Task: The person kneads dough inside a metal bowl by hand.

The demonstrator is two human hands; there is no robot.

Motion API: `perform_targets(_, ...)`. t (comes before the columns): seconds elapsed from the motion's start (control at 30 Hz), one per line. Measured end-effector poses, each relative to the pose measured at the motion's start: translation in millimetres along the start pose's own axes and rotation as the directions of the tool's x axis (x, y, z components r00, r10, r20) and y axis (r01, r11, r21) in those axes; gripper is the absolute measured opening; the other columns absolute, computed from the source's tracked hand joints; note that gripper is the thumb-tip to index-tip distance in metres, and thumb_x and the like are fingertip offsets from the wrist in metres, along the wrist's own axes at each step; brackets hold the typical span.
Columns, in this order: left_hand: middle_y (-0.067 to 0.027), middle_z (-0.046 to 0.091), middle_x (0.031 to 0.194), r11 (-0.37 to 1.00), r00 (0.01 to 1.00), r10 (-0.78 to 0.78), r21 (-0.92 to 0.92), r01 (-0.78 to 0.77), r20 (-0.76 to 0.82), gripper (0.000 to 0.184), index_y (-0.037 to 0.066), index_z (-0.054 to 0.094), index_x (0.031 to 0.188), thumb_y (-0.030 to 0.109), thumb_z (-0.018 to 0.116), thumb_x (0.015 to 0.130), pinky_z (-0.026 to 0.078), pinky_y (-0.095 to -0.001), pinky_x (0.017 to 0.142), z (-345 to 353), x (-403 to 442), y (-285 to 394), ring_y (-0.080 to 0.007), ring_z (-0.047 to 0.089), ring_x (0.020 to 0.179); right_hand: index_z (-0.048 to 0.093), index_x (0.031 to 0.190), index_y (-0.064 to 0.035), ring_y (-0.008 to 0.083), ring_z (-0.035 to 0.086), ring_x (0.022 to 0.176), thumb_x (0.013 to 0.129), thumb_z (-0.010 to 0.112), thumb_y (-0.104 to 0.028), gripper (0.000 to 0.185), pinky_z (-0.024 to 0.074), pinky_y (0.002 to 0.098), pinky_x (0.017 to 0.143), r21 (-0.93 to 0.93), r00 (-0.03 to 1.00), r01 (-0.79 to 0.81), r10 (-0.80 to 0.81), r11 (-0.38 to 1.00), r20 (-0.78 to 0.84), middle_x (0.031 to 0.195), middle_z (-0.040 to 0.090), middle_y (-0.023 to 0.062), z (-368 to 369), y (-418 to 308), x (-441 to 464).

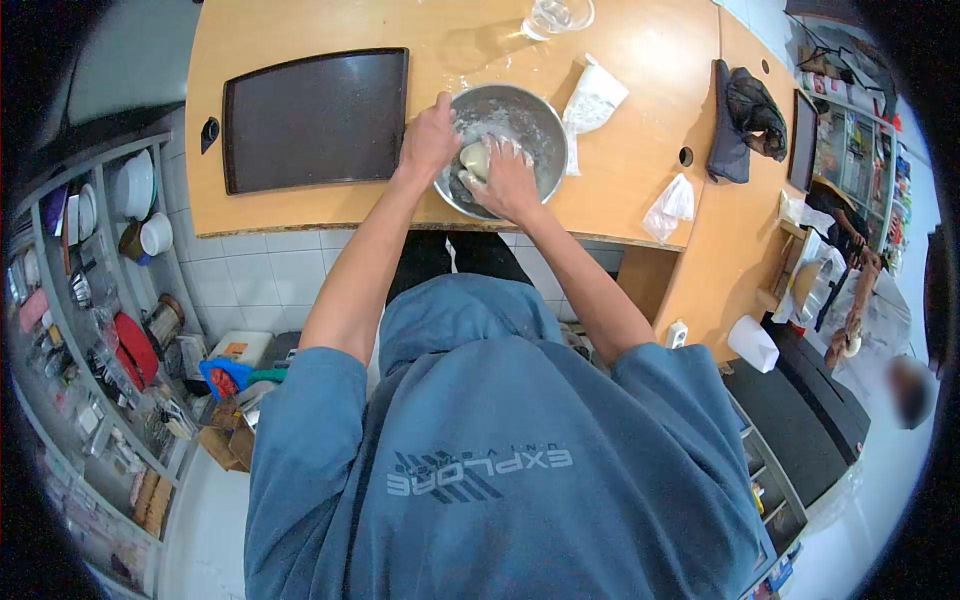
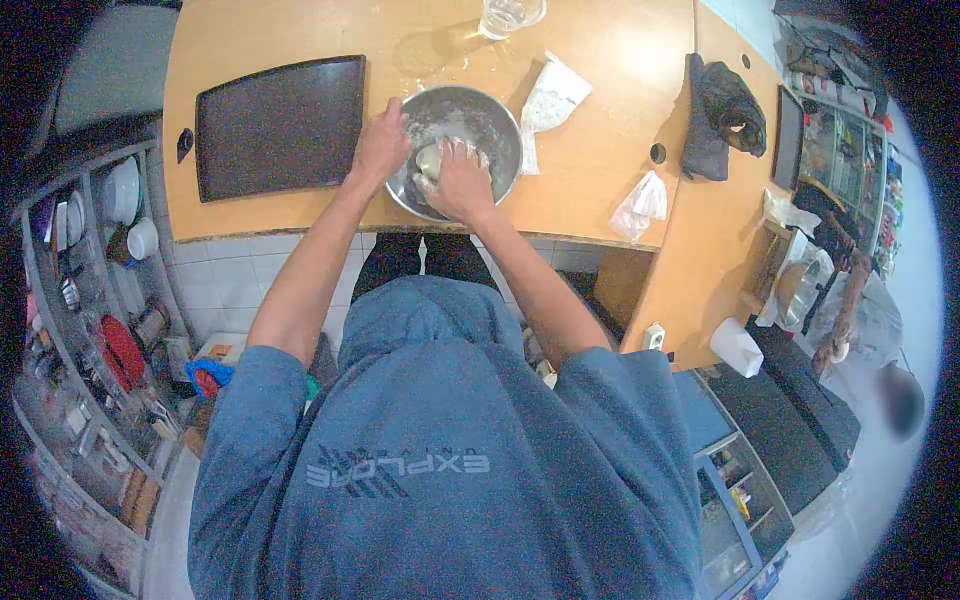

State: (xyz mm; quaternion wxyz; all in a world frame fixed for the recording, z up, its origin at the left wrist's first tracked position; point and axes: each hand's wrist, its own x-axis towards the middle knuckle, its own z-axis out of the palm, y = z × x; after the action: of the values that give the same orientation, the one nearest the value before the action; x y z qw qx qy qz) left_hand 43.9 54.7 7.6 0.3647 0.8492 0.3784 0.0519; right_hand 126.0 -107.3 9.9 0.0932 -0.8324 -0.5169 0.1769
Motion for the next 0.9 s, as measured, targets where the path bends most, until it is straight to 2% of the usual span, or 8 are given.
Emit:
perform_targets(0.13,-0.0311,0.068,0.088,1.0,1.0,0.006,-0.008,-0.006,-0.016,0.024,-0.002,0.05,0.106,0.005,0.062,0.086,0.055,-0.0558,0.074,1,0,1,-0.0498,0.067,0.085,0.059,0.13,-0.0023,0.0403,0.058,0.117,0.093,0.058,-0.051,0.061,0.0446,0.0573,0.097,-0.073,0.999,-0.044,0.043,0.996,-0.011,0.125,0.059,0.024,-5,-8,12)
perform_targets(0.27,-0.0331,0.066,0.085,0.998,0.997,0.059,-0.023,-0.06,-0.042,0.019,-0.001,0.047,0.106,0.006,0.058,0.092,0.053,-0.0581,0.07,5,-1,-2,-0.0511,0.066,0.085,0.065,0.123,-0.0054,0.0388,0.059,0.116,0.094,0.056,-0.051,0.055,0.0457,0.0571,0.094,-0.119,0.997,-0.037,0.029,0.992,-0.073,0.122,0.062,0.0214,3,-6,22)
perform_targets(0.37,-0.0329,0.066,0.084,0.997,0.996,0.076,-0.03,-0.078,-0.049,0.019,-0.001,0.046,0.104,0.006,0.059,0.092,0.053,-0.058,0.07,6,2,-5,-0.0512,0.066,0.084,0.067,0.117,-0.0065,0.0367,0.06,0.114,0.093,0.057,-0.05,0.051,0.0465,0.0555,0.092,-0.14,0.995,-0.037,0.023,0.989,-0.101,0.119,0.064,0.0176,7,-7,32)
perform_targets(0.47,-0.0326,0.065,0.084,0.995,0.996,0.079,-0.049,-0.081,-0.047,0.018,-0.001,0.046,0.102,0.006,0.059,0.092,0.052,-0.058,0.07,0,-1,0,-0.0513,0.065,0.084,0.068,0.11,-0.0081,0.0343,0.062,0.113,0.09,0.059,-0.049,0.046,0.0472,0.0537,0.091,-0.095,0.998,-0.062,0.06,0.994,-0.026,0.114,0.066,0.0145,3,-8,41)
perform_targets(0.53,-0.0325,0.065,0.083,0.997,0.998,0.056,-0.05,-0.058,-0.033,0.017,-0.001,0.046,0.102,0.006,0.059,0.092,0.052,-0.0579,0.071,-1,-2,1,-0.0515,0.065,0.084,0.068,0.108,-0.0093,0.0331,0.062,0.112,0.088,0.061,-0.049,0.045,0.0473,0.0523,0.09,-0.121,0.995,-0.083,0.075,0.989,-0.068,0.112,0.066,0.0127,8,-8,42)
perform_targets(0.63,-0.0287,0.069,0.089,0.998,1.0,0.025,-0.055,-0.025,0.002,0.033,-0.001,0.048,0.103,0.008,0.07,0.081,0.056,-0.0539,0.074,-4,0,-2,-0.0488,0.068,0.083,0.068,0.107,-0.0104,0.0323,0.063,0.111,0.084,0.064,-0.049,0.045,0.0473,0.0516,0.091,-0.13,0.994,-0.107,0.102,0.986,-0.044,0.109,0.066,0.0116,4,-10,52)
perform_targets(0.77,-0.0296,0.068,0.09,0.999,1.0,-0.003,-0.038,0.002,-0.025,0.028,-0.002,0.048,0.103,0.008,0.066,0.084,0.056,-0.0547,0.073,-8,3,-1,-0.0489,0.067,0.083,0.067,0.108,-0.0112,0.0324,0.064,0.109,0.08,0.068,-0.05,0.048,0.0477,0.0509,0.092,-0.172,0.988,-0.123,0.105,0.977,-0.112,0.108,0.066,0.0122,14,-8,59)
perform_targets(0.9,-0.0327,0.067,0.091,0.999,0.999,-0.033,-0.018,0.033,-0.014,0.02,-0.002,0.049,0.106,0.008,0.058,0.092,0.054,-0.0577,0.075,-7,5,2,-0.0515,0.066,0.087,0.066,0.112,-0.0103,0.0346,0.063,0.108,0.08,0.071,-0.05,0.051,0.0474,0.0539,0.094,-0.067,0.979,-0.114,0.1,0.991,-0.18,0.11,0.065,0.014,22,1,58)
